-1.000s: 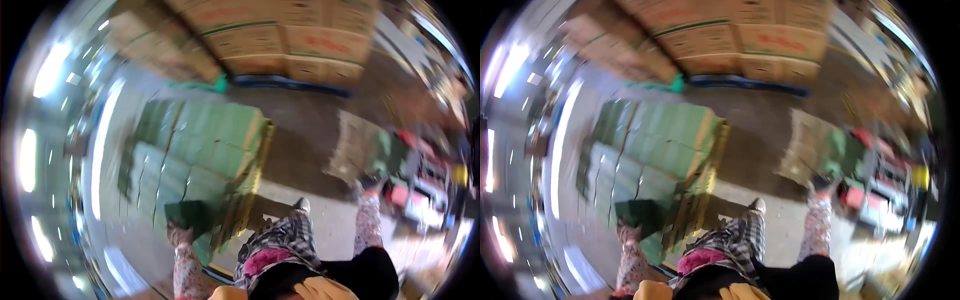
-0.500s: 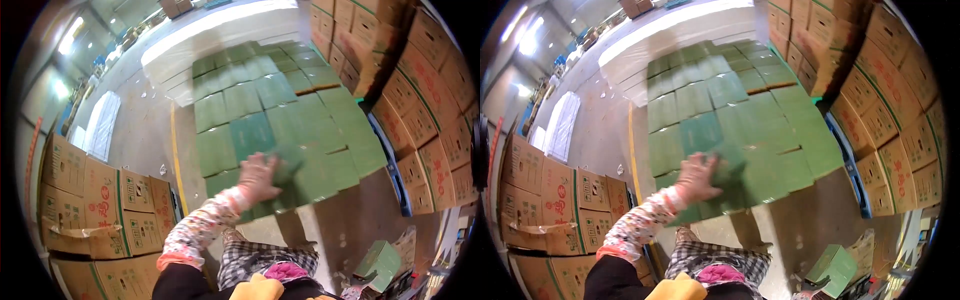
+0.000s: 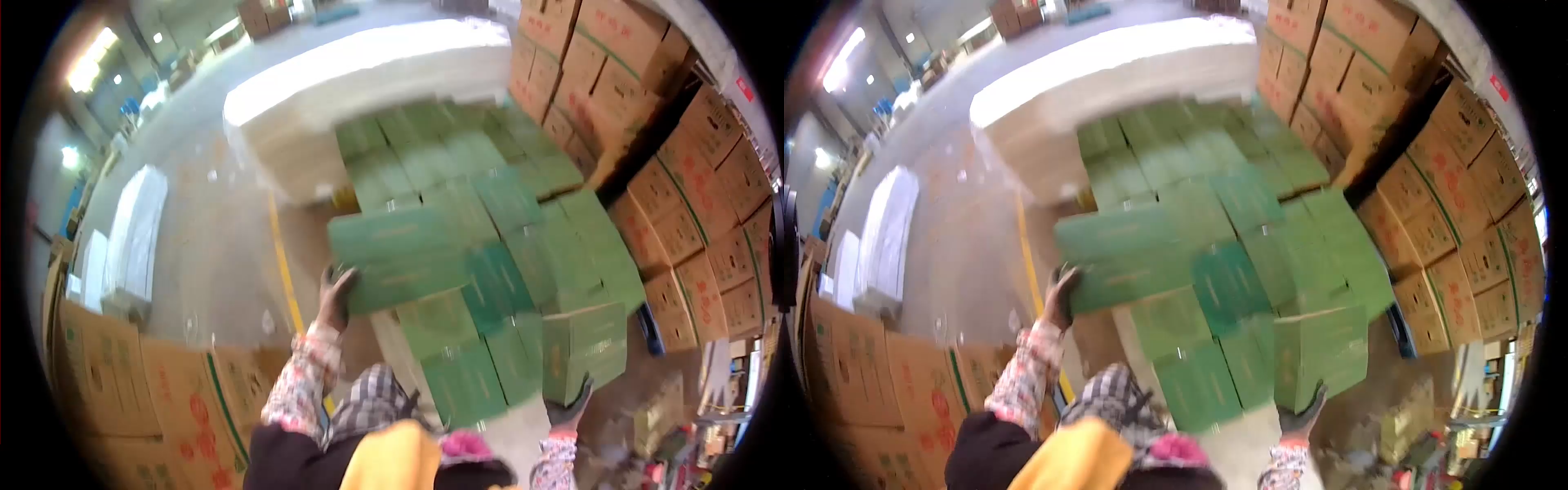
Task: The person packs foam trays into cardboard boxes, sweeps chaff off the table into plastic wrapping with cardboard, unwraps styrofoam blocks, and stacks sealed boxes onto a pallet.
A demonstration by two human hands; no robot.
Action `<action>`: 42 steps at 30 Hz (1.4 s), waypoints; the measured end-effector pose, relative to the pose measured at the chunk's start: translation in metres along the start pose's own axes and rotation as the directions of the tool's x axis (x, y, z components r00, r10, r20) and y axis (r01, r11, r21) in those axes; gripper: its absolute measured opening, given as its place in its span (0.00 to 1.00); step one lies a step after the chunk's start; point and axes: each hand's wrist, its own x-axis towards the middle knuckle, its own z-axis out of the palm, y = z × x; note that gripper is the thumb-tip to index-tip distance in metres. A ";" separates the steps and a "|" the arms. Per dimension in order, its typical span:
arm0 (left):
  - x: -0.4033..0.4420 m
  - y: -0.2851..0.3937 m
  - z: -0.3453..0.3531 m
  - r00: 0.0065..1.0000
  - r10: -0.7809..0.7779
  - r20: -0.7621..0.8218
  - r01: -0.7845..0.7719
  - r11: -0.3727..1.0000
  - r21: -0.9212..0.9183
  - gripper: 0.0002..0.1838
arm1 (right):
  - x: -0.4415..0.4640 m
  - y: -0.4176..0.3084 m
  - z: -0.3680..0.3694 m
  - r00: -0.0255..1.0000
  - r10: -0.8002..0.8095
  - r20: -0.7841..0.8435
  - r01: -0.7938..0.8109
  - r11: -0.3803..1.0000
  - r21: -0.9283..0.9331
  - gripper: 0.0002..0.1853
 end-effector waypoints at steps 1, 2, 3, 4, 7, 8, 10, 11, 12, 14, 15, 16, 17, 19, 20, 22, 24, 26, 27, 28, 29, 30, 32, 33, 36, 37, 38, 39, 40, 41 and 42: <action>0.020 0.019 -0.006 0.996 0.089 -0.007 -0.089 0.995 -0.044 0.27 | 0.023 0.019 0.044 0.988 0.004 0.157 0.001 0.999 -0.034 0.31; 0.056 0.040 -0.011 0.997 0.073 -0.032 -0.076 0.991 -0.110 0.24 | 0.036 0.039 0.077 0.964 0.016 0.264 0.007 0.996 -0.085 0.32; 0.086 0.049 -0.031 0.998 0.046 -0.039 -0.050 0.991 -0.127 0.22 | 0.049 0.059 0.107 0.963 0.005 0.271 0.018 0.996 -0.085 0.32; 0.117 0.056 -0.054 0.999 0.019 -0.045 -0.025 0.989 -0.144 0.20 | 0.061 0.078 0.136 0.965 0.010 0.263 0.020 0.994 -0.110 0.32; 0.252 0.077 -0.095 0.998 0.059 0.014 -0.056 0.990 -0.126 0.18 | 0.145 0.144 0.241 0.952 0.038 0.305 0.009 0.988 -0.151 0.33; 0.306 0.083 -0.101 0.995 0.092 0.029 -0.088 0.988 -0.130 0.18 | 0.183 0.168 0.279 0.939 0.073 0.335 -0.023 0.988 -0.152 0.33; 0.402 0.098 -0.091 0.998 0.054 0.043 -0.045 0.981 -0.187 0.17 | 0.255 0.210 0.372 0.905 0.141 0.401 -0.122 0.990 -0.071 0.32; 0.456 0.102 -0.088 0.995 0.081 0.064 -0.069 0.982 -0.174 0.18 | 0.287 0.229 0.433 0.893 0.134 0.429 -0.143 0.990 -0.012 0.31; 0.496 0.101 -0.090 0.995 0.082 0.057 -0.073 0.985 -0.158 0.18 | 0.338 0.248 0.469 0.898 0.089 0.431 -0.093 0.996 -0.012 0.31; 0.560 0.103 -0.090 0.996 0.056 0.064 -0.047 0.989 -0.138 0.19 | 0.441 0.292 0.529 0.848 -0.050 0.528 0.144 0.980 -0.139 0.31; 0.584 0.105 -0.083 0.999 0.040 0.027 -0.037 0.992 -0.120 0.16 | 0.479 0.313 0.559 0.838 -0.079 0.539 0.219 0.955 -0.200 0.32; 0.617 0.093 -0.095 0.998 0.041 0.039 -0.038 0.996 -0.079 0.16 | 0.517 0.335 0.588 0.828 -0.109 0.550 0.292 0.921 -0.257 0.32; 0.645 0.080 -0.105 0.997 0.047 0.054 -0.044 0.998 -0.043 0.16 | 0.530 0.354 0.616 0.882 -0.108 0.459 0.249 0.933 -0.259 0.34; 0.667 0.067 -0.111 0.977 -0.207 -0.043 0.192 0.956 -0.222 0.18 | 0.558 0.394 0.656 0.954 -0.146 0.262 0.231 0.915 -0.331 0.38; 0.672 0.063 -0.112 0.980 -0.193 -0.046 0.178 0.956 -0.232 0.18 | 0.574 0.414 0.669 0.970 -0.185 0.158 0.235 0.880 -0.413 0.41; 0.666 0.064 -0.110 0.986 -0.165 -0.035 0.154 0.965 -0.211 0.20 | 0.594 0.432 0.673 0.959 -0.273 0.078 0.265 0.757 -0.597 0.44; 0.660 0.075 -0.106 0.970 -0.239 -0.041 0.230 0.960 -0.158 0.23 | 0.569 0.415 0.677 0.982 -0.148 0.121 0.191 0.729 -0.657 0.46; 0.654 0.088 -0.088 0.962 -0.261 -0.083 0.264 0.964 0.031 0.25 | 0.559 0.401 0.666 0.963 -0.103 0.247 0.260 0.585 -0.768 0.50; 0.649 0.096 -0.077 0.950 -0.284 -0.134 0.305 0.936 0.177 0.26 | 0.554 0.409 0.647 0.936 -0.177 0.304 0.352 0.453 -0.819 0.52; 0.681 0.077 -0.124 0.992 -0.128 -0.012 0.118 0.867 0.484 0.27 | 0.527 0.419 0.623 0.904 -0.154 0.399 0.426 0.408 -0.807 0.52; 0.711 0.058 -0.169 0.993 0.034 0.110 -0.102 0.690 0.717 0.27 | 0.462 0.404 0.607 0.890 -0.104 0.444 0.434 0.488 -0.757 0.52; 0.692 0.077 -0.151 0.999 0.018 0.031 -0.036 0.489 0.872 0.26 | 0.406 0.392 0.577 0.891 0.088 0.445 0.266 0.693 -0.670 0.51; 0.600 0.099 -0.094 0.940 0.309 0.142 -0.162 0.039 0.986 0.25 | 0.319 0.370 0.484 0.815 0.313 0.488 0.146 0.704 -0.695 0.46; 0.551 0.097 -0.084 0.878 0.435 0.201 -0.254 0.068 0.965 0.24 | 0.270 0.347 0.442 0.827 0.273 0.491 0.266 0.580 -0.770 0.44; 0.388 0.074 -0.057 0.802 0.541 0.254 -0.411 0.191 0.891 0.22 | 0.173 0.232 0.307 0.727 0.102 0.679 0.669 0.117 -0.734 0.39; 0.331 0.056 -0.050 0.829 0.507 0.237 -0.409 0.259 0.875 0.22 | 0.156 0.185 0.261 0.719 0.059 0.692 0.692 0.036 -0.721 0.37; 0.277 0.040 -0.039 0.866 0.441 0.236 -0.395 0.313 0.864 0.22 | 0.136 0.145 0.218 0.704 0.034 0.709 0.710 -0.021 -0.704 0.36; 0.226 0.018 -0.027 0.900 0.372 0.227 -0.368 0.370 0.853 0.21 | 0.121 0.090 0.180 0.676 -0.042 0.735 0.734 -0.045 -0.678 0.34; 0.185 0.001 -0.009 0.924 0.291 0.248 -0.355 0.415 0.837 0.21 | 0.107 0.044 0.138 0.723 -0.145 0.675 0.666 -0.110 -0.737 0.34; 0.161 -0.015 0.016 0.936 0.185 0.299 -0.351 0.456 0.818 0.21 | 0.089 0.008 0.103 0.776 -0.263 0.574 0.568 -0.103 -0.816 0.35; 0.146 -0.035 0.050 0.926 0.071 0.371 -0.355 0.501 0.789 0.21 | 0.067 -0.026 0.064 0.833 -0.363 0.418 0.417 -0.085 -0.905 0.35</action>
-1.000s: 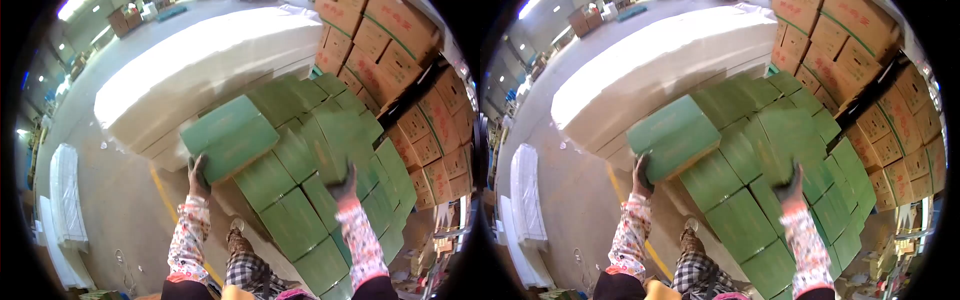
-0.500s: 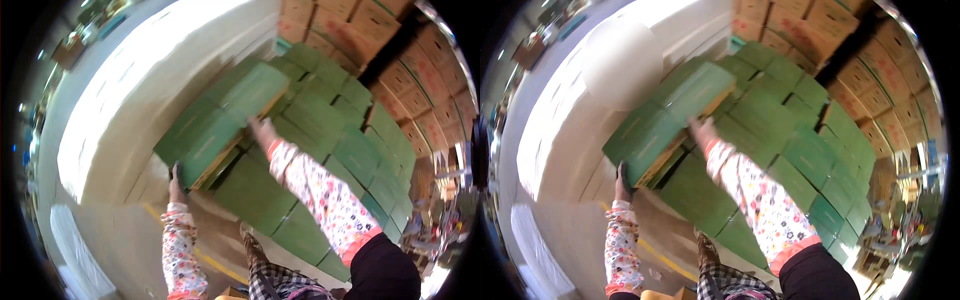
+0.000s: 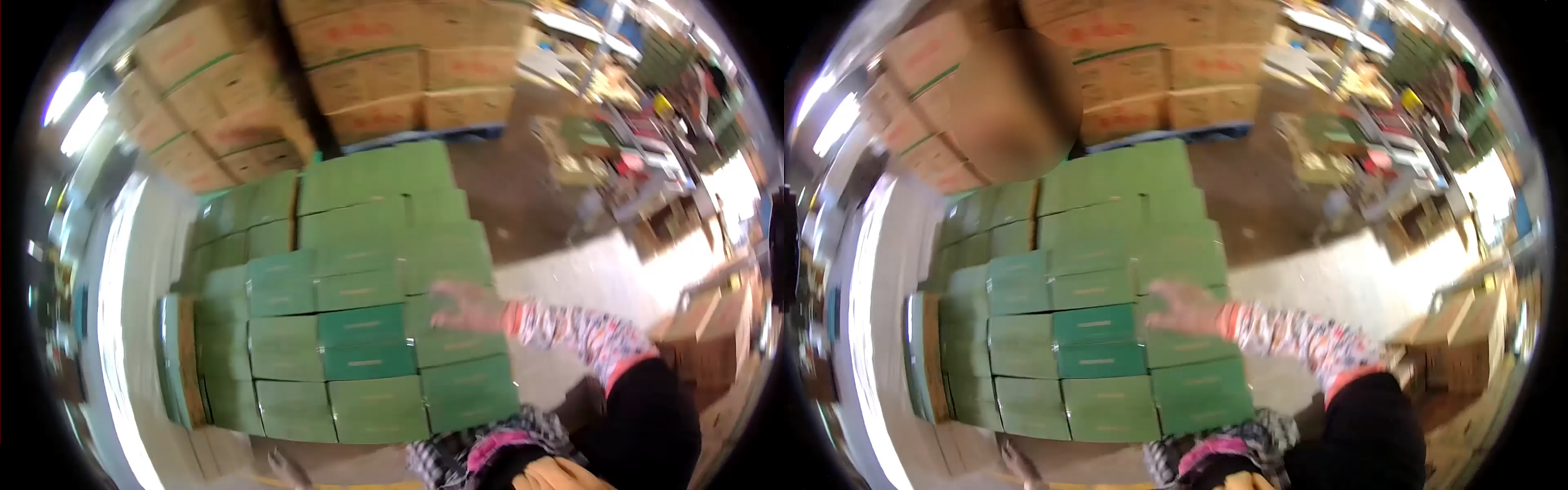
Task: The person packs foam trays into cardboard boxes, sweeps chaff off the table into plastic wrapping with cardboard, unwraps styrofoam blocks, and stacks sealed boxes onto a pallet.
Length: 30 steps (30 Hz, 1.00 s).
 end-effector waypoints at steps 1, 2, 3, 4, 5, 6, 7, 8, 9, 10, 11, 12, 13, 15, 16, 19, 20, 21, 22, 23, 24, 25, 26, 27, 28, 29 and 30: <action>0.006 0.028 0.045 0.988 0.007 0.151 -0.001 0.999 -0.041 0.21 | -0.025 0.042 -0.039 0.985 0.141 -0.099 -0.130 0.985 0.111 0.35; 0.022 0.045 0.102 0.961 0.078 0.265 -0.036 0.986 -0.160 0.25 | -0.050 0.076 -0.067 0.945 0.274 -0.179 -0.233 0.947 0.220 0.34; 0.022 0.089 0.176 0.910 0.214 0.355 -0.151 0.969 -0.198 0.24 | -0.082 0.092 -0.095 0.882 0.373 -0.290 -0.239 0.882 0.407 0.33; -0.007 0.167 0.250 0.841 0.223 0.493 -0.038 0.933 -0.357 0.22 | -0.112 0.135 -0.117 0.854 0.440 -0.278 -0.317 0.863 0.392 0.31; -0.003 0.173 0.332 0.706 0.406 0.581 -0.108 0.872 -0.477 0.23 | -0.142 0.177 -0.149 0.811 0.483 -0.329 -0.352 0.853 0.384 0.30; -0.021 0.209 0.390 0.651 0.369 0.664 -0.199 0.926 -0.320 0.21 | -0.166 0.200 -0.141 0.754 0.555 -0.350 -0.388 0.808 0.444 0.29; -0.046 0.251 0.449 0.541 0.394 0.743 -0.081 0.904 -0.421 0.22 | -0.184 0.223 -0.159 0.721 0.635 -0.277 -0.305 0.650 0.696 0.27; -0.065 0.260 0.529 0.591 0.344 0.729 -0.068 0.922 -0.380 0.22 | -0.197 0.266 -0.179 0.664 0.711 -0.231 -0.216 0.479 0.851 0.25; -0.091 0.273 0.606 0.619 0.325 0.715 0.049 0.892 -0.449 0.23 | -0.199 0.311 -0.207 0.536 0.821 -0.197 -0.266 0.386 0.883 0.23; -0.115 0.277 0.671 0.556 0.293 0.778 0.235 0.842 -0.485 0.25 | -0.193 0.368 -0.238 0.492 0.837 -0.241 -0.141 0.350 0.926 0.23; -0.150 0.291 0.721 0.475 0.253 0.843 0.414 0.781 -0.468 0.27 | -0.191 0.424 -0.255 0.437 0.864 -0.251 -0.018 0.287 0.958 0.23; -0.175 0.298 0.784 0.507 0.250 0.825 0.296 0.849 -0.439 0.27 | -0.178 0.477 -0.283 0.430 0.843 -0.323 0.061 0.329 0.942 0.26; -0.192 0.298 0.848 0.534 0.260 0.805 0.166 0.901 -0.400 0.28 | -0.159 0.527 -0.309 0.416 0.818 -0.397 0.148 0.370 0.917 0.29; -0.210 0.260 1.022 0.551 0.322 0.769 0.416 0.693 -0.589 0.27 | -0.118 0.643 -0.357 0.286 0.891 -0.352 0.249 0.285 0.925 0.34; -0.233 0.279 1.044 0.494 0.155 0.855 0.545 0.712 -0.444 0.27 | -0.101 0.667 -0.383 0.285 0.924 -0.254 0.284 0.172 0.943 0.38; -0.265 0.315 1.093 0.199 -0.069 0.978 0.734 0.671 -0.102 0.32 | -0.078 0.733 -0.435 0.387 0.922 0.028 0.374 -0.184 0.909 0.46; -0.252 0.322 1.074 0.169 -0.104 0.980 0.688 0.725 -0.042 0.31 | -0.072 0.722 -0.439 0.453 0.891 -0.041 0.428 -0.177 0.886 0.45; -0.253 0.335 1.061 0.186 -0.116 0.976 0.672 0.739 -0.040 0.31 | -0.071 0.729 -0.442 0.577 0.783 -0.235 0.439 -0.055 0.897 0.38; -0.260 0.349 1.052 0.214 -0.111 0.970 0.654 0.754 -0.058 0.31 | -0.069 0.735 -0.445 0.663 0.624 -0.413 0.491 0.054 0.870 0.30; -0.262 0.358 1.030 0.248 -0.098 0.964 0.641 0.762 -0.088 0.30 | -0.050 0.698 -0.456 0.528 0.812 -0.250 0.584 -0.134 0.801 0.25; -0.263 0.361 1.030 0.280 -0.134 0.951 0.632 0.771 -0.077 0.32 | -0.046 0.723 -0.449 0.478 0.807 -0.345 0.618 -0.030 0.786 0.24; -0.266 0.365 1.028 0.315 -0.169 0.934 0.629 0.774 -0.073 0.33 | -0.046 0.738 -0.443 0.537 0.787 -0.304 0.620 -0.124 0.775 0.25; -0.271 0.373 1.016 0.354 -0.125 0.927 0.601 0.790 -0.123 0.35 | -0.047 0.752 -0.437 0.593 0.761 -0.262 0.613 -0.216 0.760 0.26; -0.273 0.378 1.003 0.402 -0.089 0.911 0.564 0.808 -0.170 0.37 | -0.043 0.721 -0.442 0.596 0.780 -0.191 0.553 -0.226 0.802 0.28; -0.275 0.380 0.993 0.467 -0.030 0.884 0.514 0.822 -0.244 0.41 | -0.040 0.705 -0.444 0.584 0.791 -0.180 0.538 -0.212 0.816 0.30; -0.280 0.377 0.984 0.503 -0.015 0.864 0.501 0.820 -0.277 0.43 | -0.038 0.689 -0.446 0.572 0.802 -0.169 0.523 -0.199 0.829 0.31; -0.285 0.373 0.977 0.538 -0.001 0.843 0.486 0.818 -0.309 0.45 | -0.046 0.691 -0.447 0.585 0.811 -0.023 0.430 -0.287 0.856 0.34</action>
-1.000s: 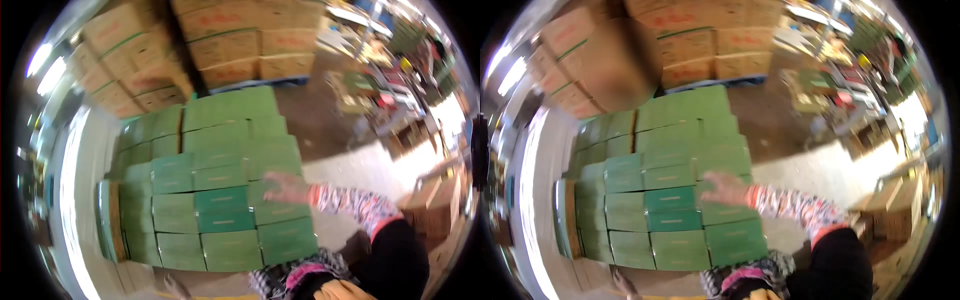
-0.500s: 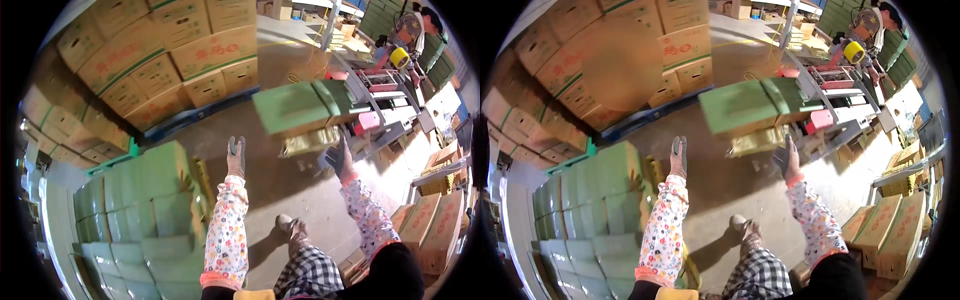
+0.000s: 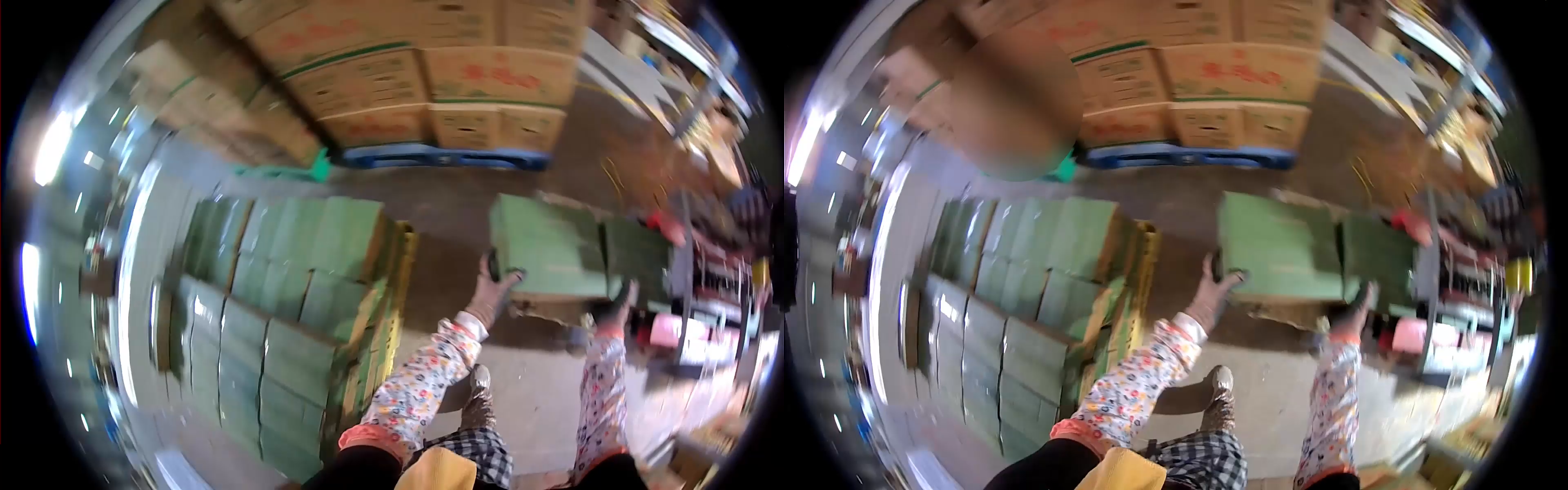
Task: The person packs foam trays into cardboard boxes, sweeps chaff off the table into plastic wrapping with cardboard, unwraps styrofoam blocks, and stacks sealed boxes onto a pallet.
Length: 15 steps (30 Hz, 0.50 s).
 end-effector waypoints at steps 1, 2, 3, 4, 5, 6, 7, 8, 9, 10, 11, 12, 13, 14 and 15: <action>-0.012 -0.001 -0.010 1.000 -0.004 -0.011 0.004 1.000 -0.026 0.45 | -0.005 0.000 -0.004 0.991 0.116 -0.071 -0.118 0.993 -0.029 0.37; -0.033 0.003 -0.026 0.999 0.024 -0.038 -0.026 0.998 -0.064 0.45 | -0.028 0.014 -0.006 0.999 0.053 -0.013 -0.054 0.996 -0.065 0.37; -0.057 0.009 -0.039 0.997 0.046 -0.066 -0.053 0.994 -0.099 0.44 | -0.057 0.031 0.009 0.999 -0.006 0.047 0.010 0.996 -0.090 0.37; -0.088 0.023 -0.057 0.991 0.083 -0.101 -0.093 0.991 -0.096 0.44 | -0.105 0.056 0.059 0.993 0.010 -0.121 -0.025 0.992 -0.124 0.37; -0.129 0.042 -0.085 0.983 0.114 -0.146 -0.128 0.987 -0.095 0.44 | -0.127 0.087 0.068 0.997 0.057 -0.050 -0.065 0.985 -0.159 0.37; -0.170 0.056 -0.119 0.967 0.150 -0.205 -0.171 0.981 -0.089 0.44 | -0.150 0.117 0.075 0.994 0.104 0.022 -0.098 0.975 -0.199 0.37; -0.207 0.059 -0.157 0.944 0.220 -0.247 -0.244 0.967 -0.069 0.44 | -0.166 0.153 0.069 0.921 0.209 0.329 -0.138 0.964 -0.225 0.37; -0.245 0.061 -0.198 0.909 0.250 -0.332 -0.278 0.960 -0.038 0.45 | -0.170 0.193 0.073 0.875 0.292 0.387 -0.208 0.947 -0.245 0.37; -0.284 0.064 -0.239 0.872 0.276 -0.405 -0.303 0.953 -0.003 0.45 | -0.198 0.239 0.088 0.823 0.363 0.437 -0.270 0.927 -0.261 0.36; -0.326 0.070 -0.276 0.807 0.288 -0.515 -0.355 0.934 -0.034 0.46 | -0.226 0.284 0.109 0.778 0.429 0.458 -0.276 0.889 -0.365 0.35; -0.368 0.073 -0.303 0.742 0.289 -0.605 -0.406 0.912 -0.062 0.46 | -0.264 0.324 0.133 0.757 0.464 0.459 -0.242 0.853 -0.463 0.34; -0.406 0.077 -0.335 0.674 0.337 -0.657 -0.554 0.820 -0.148 0.47 | -0.289 0.375 0.156 0.752 0.518 0.408 -0.262 0.802 -0.537 0.33; -0.445 0.080 -0.366 0.588 0.358 -0.726 -0.589 0.804 -0.081 0.46 | -0.314 0.425 0.168 0.755 0.554 0.352 -0.269 0.751 -0.603 0.32; -0.476 0.076 -0.407 0.508 0.378 -0.774 -0.609 0.793 -0.013 0.47 | -0.334 0.480 0.174 0.686 0.599 0.414 -0.280 0.742 -0.609 0.32; -0.504 0.071 -0.453 0.434 0.398 -0.808 -0.621 0.782 0.051 0.48 | -0.348 0.540 0.177 0.617 0.630 0.472 -0.286 0.738 -0.611 0.31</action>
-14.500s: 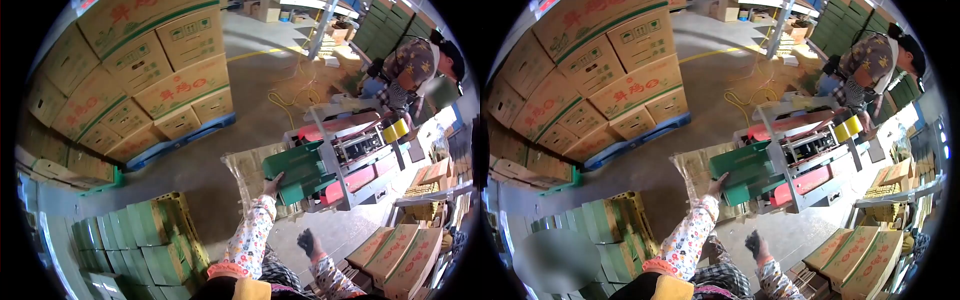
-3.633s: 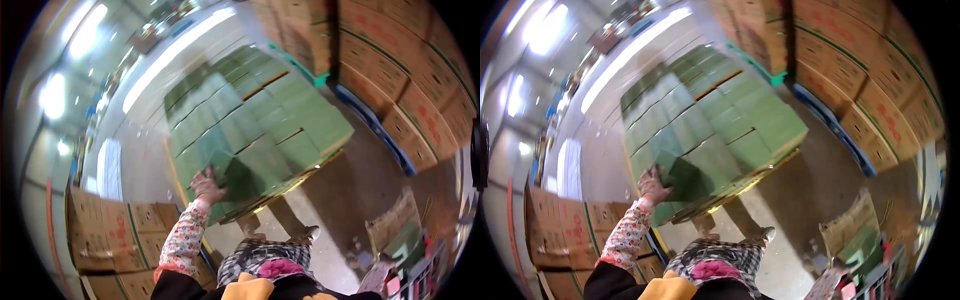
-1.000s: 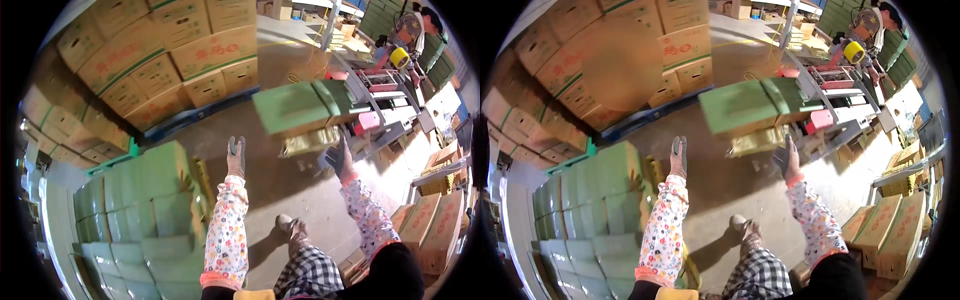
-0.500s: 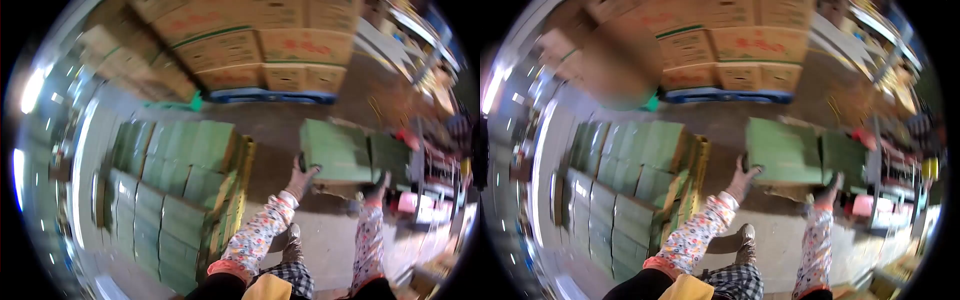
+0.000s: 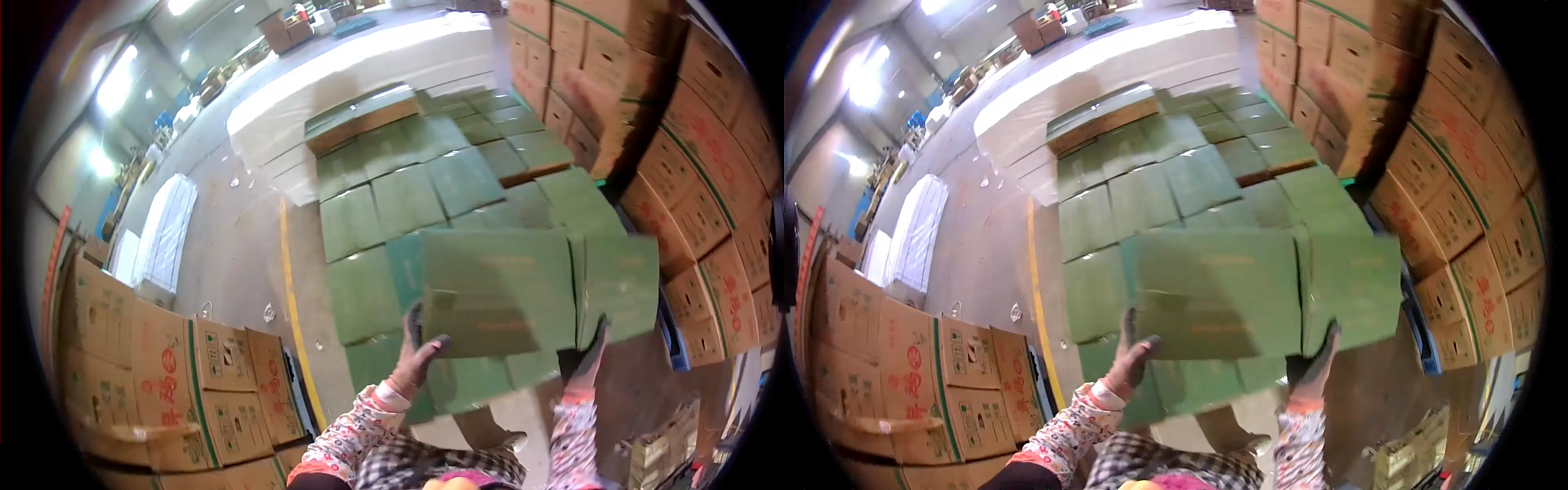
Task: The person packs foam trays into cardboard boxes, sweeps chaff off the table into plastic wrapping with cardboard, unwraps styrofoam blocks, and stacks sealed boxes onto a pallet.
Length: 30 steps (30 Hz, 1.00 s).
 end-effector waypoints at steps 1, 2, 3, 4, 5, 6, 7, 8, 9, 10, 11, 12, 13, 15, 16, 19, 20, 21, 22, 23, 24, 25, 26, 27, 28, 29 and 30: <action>0.030 0.007 -0.050 0.999 0.018 -0.044 -0.021 0.998 -0.058 0.49 | 0.035 0.050 0.019 0.845 -0.439 0.305 0.532 0.633 -0.563 0.30; 0.065 0.015 -0.100 0.996 0.027 -0.087 -0.037 0.993 -0.112 0.51 | 0.068 0.099 0.042 0.498 -0.457 0.737 0.754 -0.191 -0.628 0.30; 0.103 0.025 -0.142 0.993 0.059 -0.104 -0.075 0.985 -0.153 0.53 | 0.092 0.144 0.080 0.482 -0.435 0.761 0.811 -0.109 -0.575 0.29; 0.151 0.017 -0.202 0.995 0.017 -0.094 -0.037 0.976 -0.213 0.52 | 0.122 0.189 0.129 0.457 -0.413 0.788 0.857 -0.034 -0.514 0.30; 0.195 0.021 -0.246 0.996 0.012 -0.087 -0.036 0.962 -0.271 0.48 | 0.144 0.228 0.188 0.774 -0.289 0.564 0.579 0.682 -0.447 0.29; 0.238 0.025 -0.290 0.997 0.008 -0.081 -0.034 0.944 -0.329 0.44 | 0.164 0.261 0.235 0.919 0.093 0.384 -0.055 0.992 -0.111 0.28; 0.282 0.031 -0.333 0.997 0.003 -0.075 -0.031 0.922 -0.385 0.40 | 0.214 0.308 0.236 0.838 -0.107 0.536 0.458 0.673 -0.581 0.25; 0.317 0.066 -0.340 0.986 0.125 -0.106 -0.156 0.912 -0.378 0.34 | 0.253 0.344 0.269 0.877 -0.048 0.478 0.306 0.823 -0.479 0.22; 0.358 0.081 -0.364 0.986 0.111 -0.121 -0.147 0.927 -0.344 0.30 | 0.286 0.375 0.306 0.924 0.097 0.370 0.009 0.961 -0.275 0.21; 0.403 0.078 -0.393 0.974 0.100 -0.201 -0.161 0.936 -0.314 0.30 | 0.317 0.407 0.331 0.927 0.173 0.333 -0.103 0.970 -0.219 0.19; 0.444 0.077 -0.425 0.974 0.134 -0.185 -0.173 0.960 -0.218 0.32 | 0.348 0.441 0.353 0.927 0.216 0.308 -0.152 0.964 -0.217 0.17; 0.472 0.087 -0.441 0.967 0.140 -0.212 -0.164 0.981 -0.101 0.37 | 0.362 0.466 0.379 0.907 0.315 0.280 -0.245 0.935 -0.257 0.19; 0.504 0.077 -0.462 0.960 0.154 -0.235 -0.171 0.984 -0.054 0.40 | 0.405 0.498 0.375 0.926 0.313 0.213 -0.231 0.913 -0.337 0.23; 0.574 0.024 -0.520 0.924 0.222 -0.312 -0.206 0.975 0.085 0.48 | 0.432 0.540 0.379 0.991 0.068 0.116 0.033 0.711 -0.702 0.31; 0.567 0.032 -0.508 0.929 0.254 -0.270 -0.273 0.962 -0.033 0.48 | 0.440 0.557 0.378 0.974 -0.130 0.185 0.223 0.432 -0.874 0.35; 0.561 0.037 -0.501 0.949 0.194 -0.248 -0.206 0.978 -0.022 0.43 | 0.528 0.563 0.326 0.976 0.007 0.218 0.214 0.176 -0.961 0.43; 0.563 0.042 -0.501 0.943 0.194 -0.270 -0.187 0.981 0.051 0.43 | 0.525 0.559 0.337 0.990 0.023 0.142 0.134 0.225 -0.965 0.43; 0.569 0.043 -0.502 0.938 0.185 -0.293 -0.165 0.982 0.092 0.43 | 0.516 0.558 0.347 0.994 0.055 0.097 0.078 0.283 -0.956 0.42; 0.572 0.043 -0.502 0.933 0.179 -0.313 -0.141 0.980 0.141 0.43 | 0.504 0.556 0.358 0.995 0.086 0.052 0.020 0.336 -0.941 0.42; 0.574 0.047 -0.504 0.923 0.185 -0.337 -0.126 0.974 0.191 0.44 | 0.484 0.556 0.364 0.989 0.139 0.048 -0.010 0.388 -0.921 0.42; 0.577 0.050 -0.511 0.939 0.157 -0.305 -0.084 0.967 0.239 0.44 | 0.454 0.556 0.372 0.980 0.193 0.054 -0.036 0.436 -0.899 0.42; 0.580 0.050 -0.521 0.953 0.129 -0.274 -0.047 0.957 0.286 0.44 | 0.423 0.554 0.381 0.968 0.243 0.069 -0.058 0.481 -0.875 0.42; 0.582 0.053 -0.522 0.965 0.100 -0.242 -0.014 0.942 0.334 0.44 | 0.392 0.552 0.390 0.953 0.292 0.084 -0.085 0.521 -0.849 0.43; 0.577 0.058 -0.514 0.917 0.105 -0.386 0.135 0.826 0.547 0.45 | 0.363 0.547 0.392 0.939 0.329 0.095 -0.109 0.549 -0.828 0.38; 0.565 0.066 -0.502 0.843 0.153 -0.516 0.305 0.655 0.691 0.47 | 0.327 0.543 0.383 0.919 0.375 0.120 -0.120 0.556 -0.822 0.34; 0.535 0.076 -0.470 0.790 0.331 -0.516 0.292 0.537 0.791 0.47 | 0.289 0.536 0.370 0.891 0.428 0.151 -0.120 0.544 -0.831 0.29; 0.496 0.079 -0.430 0.723 0.501 -0.476 0.292 0.402 0.868 0.47 | 0.250 0.526 0.350 0.857 0.479 0.191 -0.096 0.513 -0.853 0.25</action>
